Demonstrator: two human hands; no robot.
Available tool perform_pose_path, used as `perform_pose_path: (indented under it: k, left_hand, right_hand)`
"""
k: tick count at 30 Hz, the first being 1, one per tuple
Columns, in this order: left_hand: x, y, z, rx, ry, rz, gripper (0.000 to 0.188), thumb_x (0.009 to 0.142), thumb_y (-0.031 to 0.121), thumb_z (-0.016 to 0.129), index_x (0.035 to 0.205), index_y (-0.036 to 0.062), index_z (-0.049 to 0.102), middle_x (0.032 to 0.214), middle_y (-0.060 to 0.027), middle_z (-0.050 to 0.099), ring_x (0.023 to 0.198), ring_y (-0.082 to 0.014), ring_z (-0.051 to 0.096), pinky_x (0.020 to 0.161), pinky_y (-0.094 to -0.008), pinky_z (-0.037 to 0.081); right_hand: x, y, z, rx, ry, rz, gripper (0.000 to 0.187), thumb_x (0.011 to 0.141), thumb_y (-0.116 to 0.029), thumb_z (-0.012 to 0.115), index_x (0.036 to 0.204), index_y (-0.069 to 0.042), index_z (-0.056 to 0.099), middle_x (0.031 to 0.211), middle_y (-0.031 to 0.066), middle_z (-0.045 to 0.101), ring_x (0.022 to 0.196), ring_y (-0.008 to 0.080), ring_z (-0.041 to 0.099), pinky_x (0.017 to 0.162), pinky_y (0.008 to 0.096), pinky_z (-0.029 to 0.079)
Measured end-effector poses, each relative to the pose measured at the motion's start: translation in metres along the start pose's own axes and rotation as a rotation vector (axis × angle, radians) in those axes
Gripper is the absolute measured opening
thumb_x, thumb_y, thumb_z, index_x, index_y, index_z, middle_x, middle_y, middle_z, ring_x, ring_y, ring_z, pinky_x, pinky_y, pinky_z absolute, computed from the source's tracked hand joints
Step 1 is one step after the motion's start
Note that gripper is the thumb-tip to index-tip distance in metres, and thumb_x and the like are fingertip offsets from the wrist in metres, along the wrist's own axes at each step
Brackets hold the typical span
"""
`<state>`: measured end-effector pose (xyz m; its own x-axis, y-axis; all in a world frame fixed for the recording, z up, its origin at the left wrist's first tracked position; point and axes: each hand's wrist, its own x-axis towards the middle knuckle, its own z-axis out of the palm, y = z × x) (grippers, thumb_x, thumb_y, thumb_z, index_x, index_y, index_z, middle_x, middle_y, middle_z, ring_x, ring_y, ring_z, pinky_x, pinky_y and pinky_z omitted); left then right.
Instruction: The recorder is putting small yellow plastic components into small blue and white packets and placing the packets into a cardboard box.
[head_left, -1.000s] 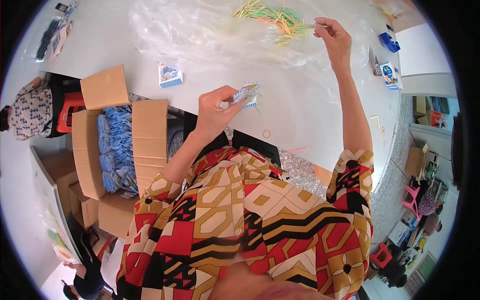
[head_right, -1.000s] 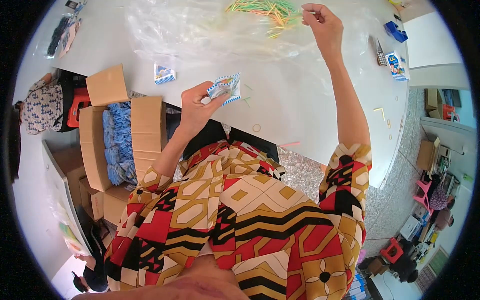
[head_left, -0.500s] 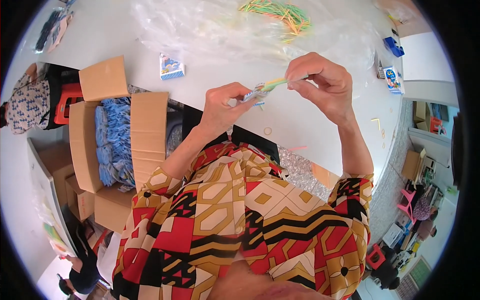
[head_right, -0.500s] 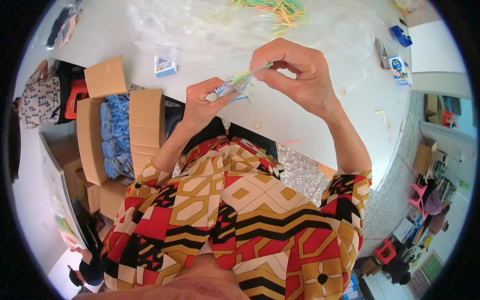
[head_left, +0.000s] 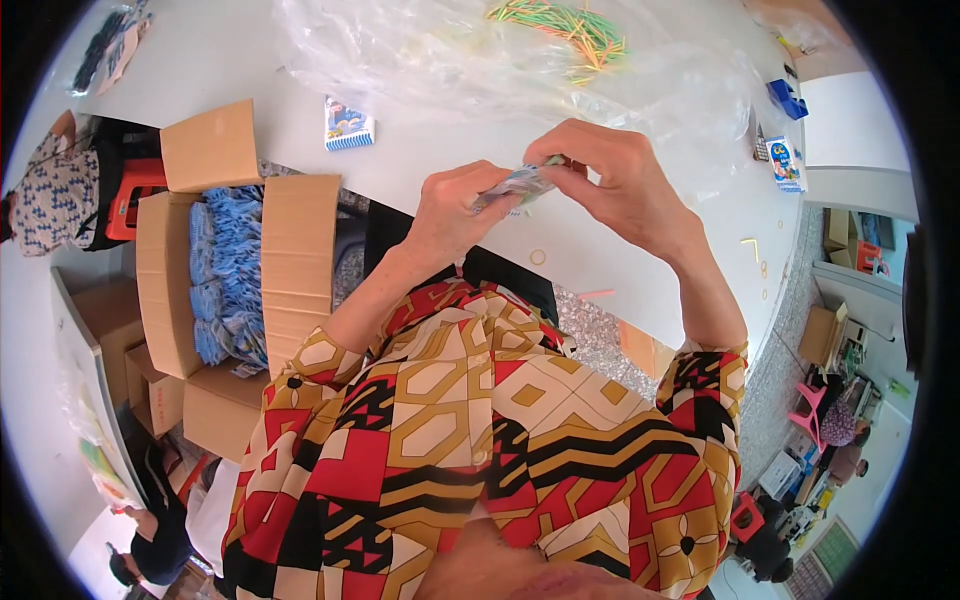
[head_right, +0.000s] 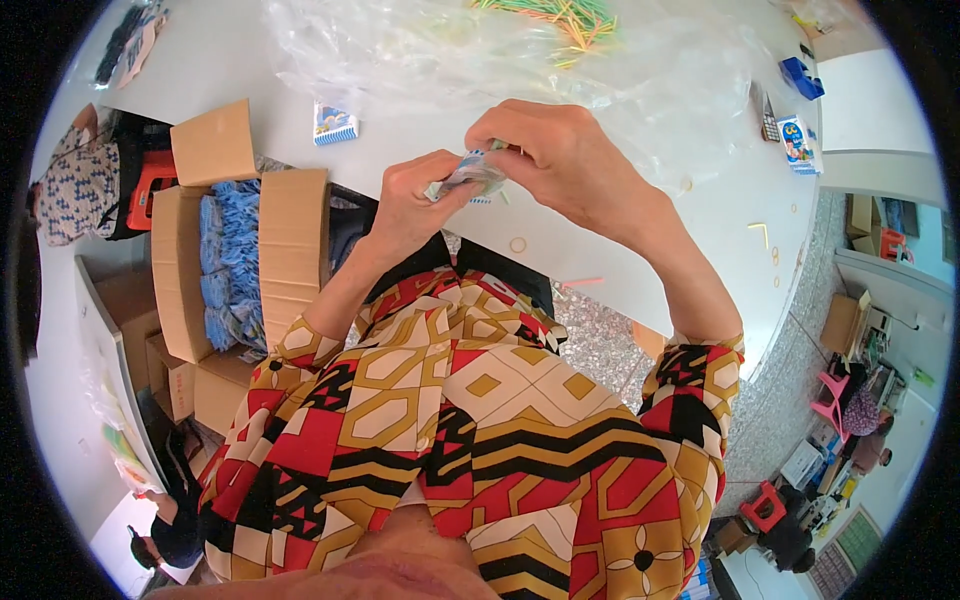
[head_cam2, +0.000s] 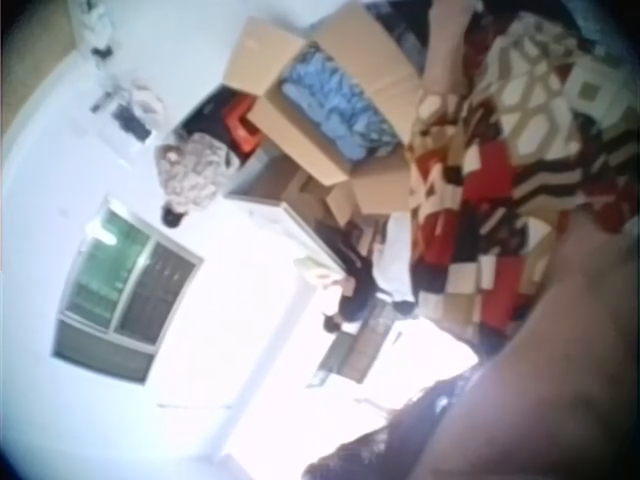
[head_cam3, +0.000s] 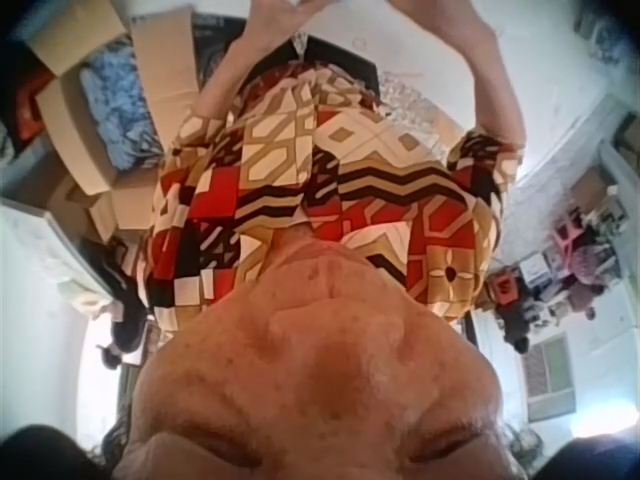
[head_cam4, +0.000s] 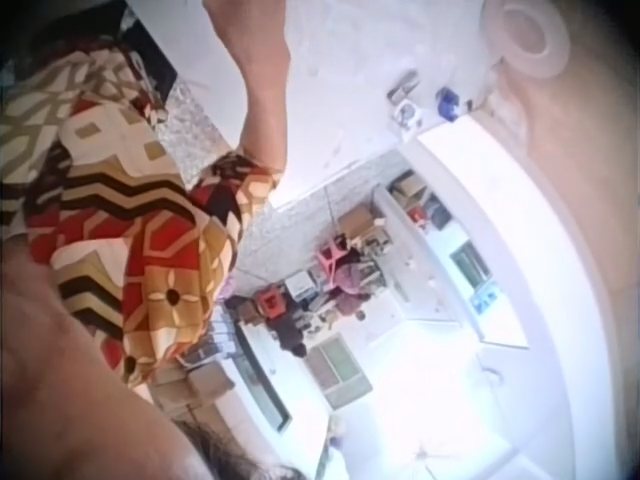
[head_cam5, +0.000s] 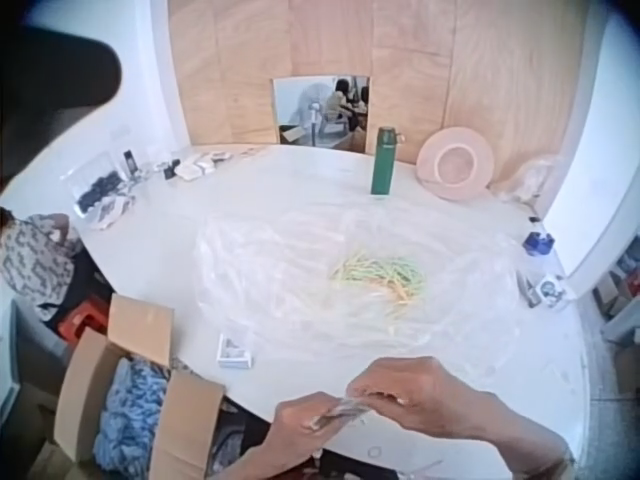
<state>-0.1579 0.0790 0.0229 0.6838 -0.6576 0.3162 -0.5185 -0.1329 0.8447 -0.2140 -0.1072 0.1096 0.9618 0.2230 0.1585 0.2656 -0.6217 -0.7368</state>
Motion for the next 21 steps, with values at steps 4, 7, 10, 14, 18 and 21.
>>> perform_pose_path:
  k: [4,7,10,14,18,21]
  left_hand:
    - [-0.006,-0.003,-0.003,-0.039,-0.016,-0.038,0.012,0.077,0.003,0.069,0.088,-0.0009,0.067,0.072,-0.0083,0.063,0.06,-0.013,0.057,0.055,-0.0277,0.045]
    - [-0.011,-0.012,-0.003,-0.348,-0.003,-0.18,0.013,0.083,0.008,0.065,0.09,-0.0028,0.066,0.067,-0.0053,0.058,0.06,-0.0076,0.05,0.054,-0.0253,0.041]
    - [-0.011,-0.009,-0.003,-0.402,-0.012,-0.245,0.02,0.09,0.014,0.059,0.092,-0.0046,0.065,0.065,-0.0024,0.053,0.061,-0.0049,0.043,0.053,-0.023,0.037]
    - [-0.014,-0.008,-0.002,-0.441,-0.023,-0.268,0.025,0.094,0.018,0.055,0.089,-0.0051,0.063,0.063,-0.0011,0.049,0.06,-0.0051,0.038,0.052,-0.0231,0.033]
    - [-0.012,-0.005,-0.004,-0.42,-0.039,-0.265,0.027,0.095,0.019,0.052,0.088,-0.0054,0.061,0.064,0.001,0.049,0.061,-0.0043,0.037,0.052,-0.0232,0.033]
    - [-0.014,-0.008,-0.003,-0.566,0.042,-0.275,0.028,0.096,0.02,0.051,0.088,-0.0043,0.062,0.066,0.0035,0.048,0.063,-0.0036,0.037,0.053,-0.023,0.033]
  right_hand:
    - [0.004,-0.002,0.005,0.076,-0.019,0.036,0.02,0.081,0.004,0.062,0.1,-0.003,0.064,0.086,0.0043,0.064,0.07,0.0115,0.057,0.063,0.0232,0.047]
    - [0.002,0.003,0.006,0.217,0.098,0.058,0.018,0.083,0.003,0.061,0.1,-0.004,0.065,0.087,0.0029,0.065,0.072,0.0086,0.058,0.064,0.0225,0.047]
    - [-0.002,0.009,0.008,0.249,0.12,0.128,0.016,0.085,0.002,0.061,0.1,-0.004,0.065,0.087,0.0014,0.065,0.076,0.0068,0.059,0.065,0.0218,0.047]
    - [-0.003,0.005,0.009,0.34,0.201,0.117,0.015,0.085,0.002,0.061,0.098,-0.003,0.065,0.087,0.0011,0.065,0.077,0.007,0.059,0.066,0.0209,0.046]
    - [-0.002,0.003,0.013,0.279,0.173,0.132,0.017,0.084,0.001,0.062,0.1,-0.004,0.065,0.091,0.0008,0.066,0.076,0.0061,0.057,0.065,0.0199,0.045]
    - [0.002,0.0,0.012,0.11,0.167,0.11,0.021,0.083,-0.001,0.063,0.104,-0.005,0.065,0.097,0.0001,0.066,0.077,0.0064,0.056,0.065,0.0201,0.044]
